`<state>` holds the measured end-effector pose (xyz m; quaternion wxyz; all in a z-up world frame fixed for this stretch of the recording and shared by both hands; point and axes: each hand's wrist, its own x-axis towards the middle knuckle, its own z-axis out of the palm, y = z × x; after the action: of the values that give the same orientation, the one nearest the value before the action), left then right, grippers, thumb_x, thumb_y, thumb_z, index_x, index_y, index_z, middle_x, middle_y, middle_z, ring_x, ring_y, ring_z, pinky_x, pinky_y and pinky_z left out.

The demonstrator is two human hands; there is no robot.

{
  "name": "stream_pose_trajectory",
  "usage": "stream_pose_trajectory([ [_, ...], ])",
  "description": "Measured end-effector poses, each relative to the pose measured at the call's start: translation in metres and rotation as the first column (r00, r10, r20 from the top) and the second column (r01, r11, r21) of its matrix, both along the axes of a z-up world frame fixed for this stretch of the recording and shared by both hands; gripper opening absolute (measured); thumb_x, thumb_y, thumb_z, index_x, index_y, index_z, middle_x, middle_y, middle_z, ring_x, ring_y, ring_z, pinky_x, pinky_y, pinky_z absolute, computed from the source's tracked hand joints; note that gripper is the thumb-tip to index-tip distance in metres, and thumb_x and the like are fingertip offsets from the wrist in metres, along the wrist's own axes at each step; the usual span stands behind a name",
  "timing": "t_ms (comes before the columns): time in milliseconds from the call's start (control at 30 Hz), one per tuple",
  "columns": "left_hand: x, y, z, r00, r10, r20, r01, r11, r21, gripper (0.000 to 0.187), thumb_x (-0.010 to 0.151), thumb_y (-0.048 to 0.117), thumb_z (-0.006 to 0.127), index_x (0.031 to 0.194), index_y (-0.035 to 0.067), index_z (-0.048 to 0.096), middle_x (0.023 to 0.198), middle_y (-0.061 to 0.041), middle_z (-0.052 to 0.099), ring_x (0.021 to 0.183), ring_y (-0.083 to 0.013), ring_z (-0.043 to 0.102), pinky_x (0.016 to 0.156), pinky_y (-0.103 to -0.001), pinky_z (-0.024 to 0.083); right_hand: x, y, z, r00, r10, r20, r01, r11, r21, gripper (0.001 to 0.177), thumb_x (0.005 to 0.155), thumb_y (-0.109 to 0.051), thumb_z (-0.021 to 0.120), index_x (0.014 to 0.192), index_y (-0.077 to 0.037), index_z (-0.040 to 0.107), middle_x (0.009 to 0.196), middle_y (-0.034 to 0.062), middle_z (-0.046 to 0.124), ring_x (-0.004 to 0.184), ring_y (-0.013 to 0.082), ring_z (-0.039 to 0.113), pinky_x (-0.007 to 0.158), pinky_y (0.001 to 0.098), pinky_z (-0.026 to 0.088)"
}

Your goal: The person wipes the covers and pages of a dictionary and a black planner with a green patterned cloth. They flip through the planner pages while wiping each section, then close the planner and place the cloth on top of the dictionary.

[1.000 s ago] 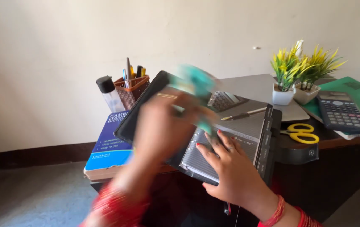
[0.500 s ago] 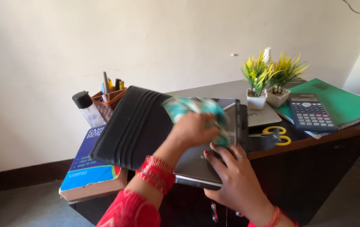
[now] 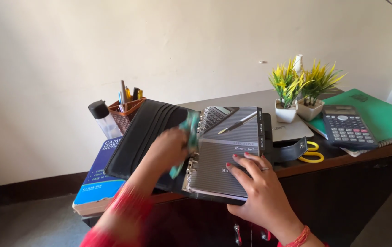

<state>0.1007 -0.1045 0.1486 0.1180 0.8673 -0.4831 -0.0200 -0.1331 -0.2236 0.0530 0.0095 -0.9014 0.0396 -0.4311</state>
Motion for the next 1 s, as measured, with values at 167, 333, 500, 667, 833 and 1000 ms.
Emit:
stream_pose_trajectory([
  [167,-0.012,0.066,-0.036,0.923,-0.252,0.291,0.23,0.967,0.109,0.025,0.068,0.02,0.059,0.081,0.007,0.076,0.093,-0.009,0.071,0.095,-0.0354,0.063,0.086,-0.048,0.054,-0.001,0.001,0.0,1.0,-0.007,0.017,0.007,1.0,-0.021,0.074,0.057,-0.037,0.092,0.122,-0.01,0.07,0.133,0.0101,0.061,0.125,0.0349,0.053,0.108,0.0575,0.043],
  [333,0.023,0.036,-0.051,0.831,-0.073,0.551,0.15,0.984,-0.096,0.044,0.083,0.014,0.056,0.125,0.014,0.069,0.135,-0.006,0.067,0.126,-0.0286,0.058,0.112,-0.056,0.037,0.0,-0.001,-0.002,1.0,-0.005,-0.013,0.005,1.0,0.006,0.072,0.058,-0.036,0.088,0.123,-0.011,0.071,0.135,0.0083,0.062,0.128,0.0345,0.051,0.109,0.0549,0.043],
  [500,0.052,-0.029,-0.007,0.862,0.227,0.452,-0.259,0.966,0.009,0.056,0.098,0.022,0.039,0.152,0.009,0.04,0.16,-0.011,0.038,0.152,-0.0359,0.027,0.121,-0.061,0.021,0.0,-0.001,-0.001,1.0,0.007,-0.01,-0.007,1.0,0.01,0.073,0.057,-0.039,0.088,0.122,-0.011,0.071,0.135,0.0087,0.062,0.127,0.0357,0.052,0.108,0.0562,0.042],
  [667,0.022,-0.049,0.004,0.982,0.018,0.189,0.005,0.992,-0.122,0.059,0.085,-0.012,0.042,0.135,0.014,0.061,0.151,-0.004,0.053,0.146,-0.0235,0.041,0.131,-0.05,0.025,0.003,-0.005,-0.005,1.0,0.005,0.009,-0.005,1.0,0.008,0.075,0.056,-0.041,0.086,0.123,-0.011,0.071,0.137,0.0087,0.061,0.128,0.0359,0.052,0.109,0.0557,0.041],
  [833,0.091,-0.008,0.014,0.891,0.335,0.307,-0.327,0.942,-0.076,0.049,0.091,0.025,0.045,0.135,0.025,0.066,0.158,0.007,0.048,0.157,-0.0206,0.024,0.126,-0.047,0.016,0.002,-0.004,-0.008,1.0,0.0,-0.012,0.0,1.0,0.029,0.079,0.055,-0.041,0.092,0.125,-0.012,0.07,0.136,0.0072,0.061,0.129,0.0342,0.051,0.108,0.0575,0.041],
  [1000,0.035,-0.004,-0.016,0.97,0.036,0.24,-0.021,0.998,-0.062,0.045,0.091,0.018,0.047,0.133,0.012,0.062,0.136,-0.01,0.061,0.126,-0.0288,0.055,0.102,-0.045,0.043,0.001,-0.003,-0.005,1.0,-0.006,-0.012,0.007,0.999,0.037,0.077,0.057,-0.041,0.092,0.125,-0.013,0.07,0.135,0.0067,0.061,0.128,0.0335,0.051,0.109,0.0571,0.041],
])
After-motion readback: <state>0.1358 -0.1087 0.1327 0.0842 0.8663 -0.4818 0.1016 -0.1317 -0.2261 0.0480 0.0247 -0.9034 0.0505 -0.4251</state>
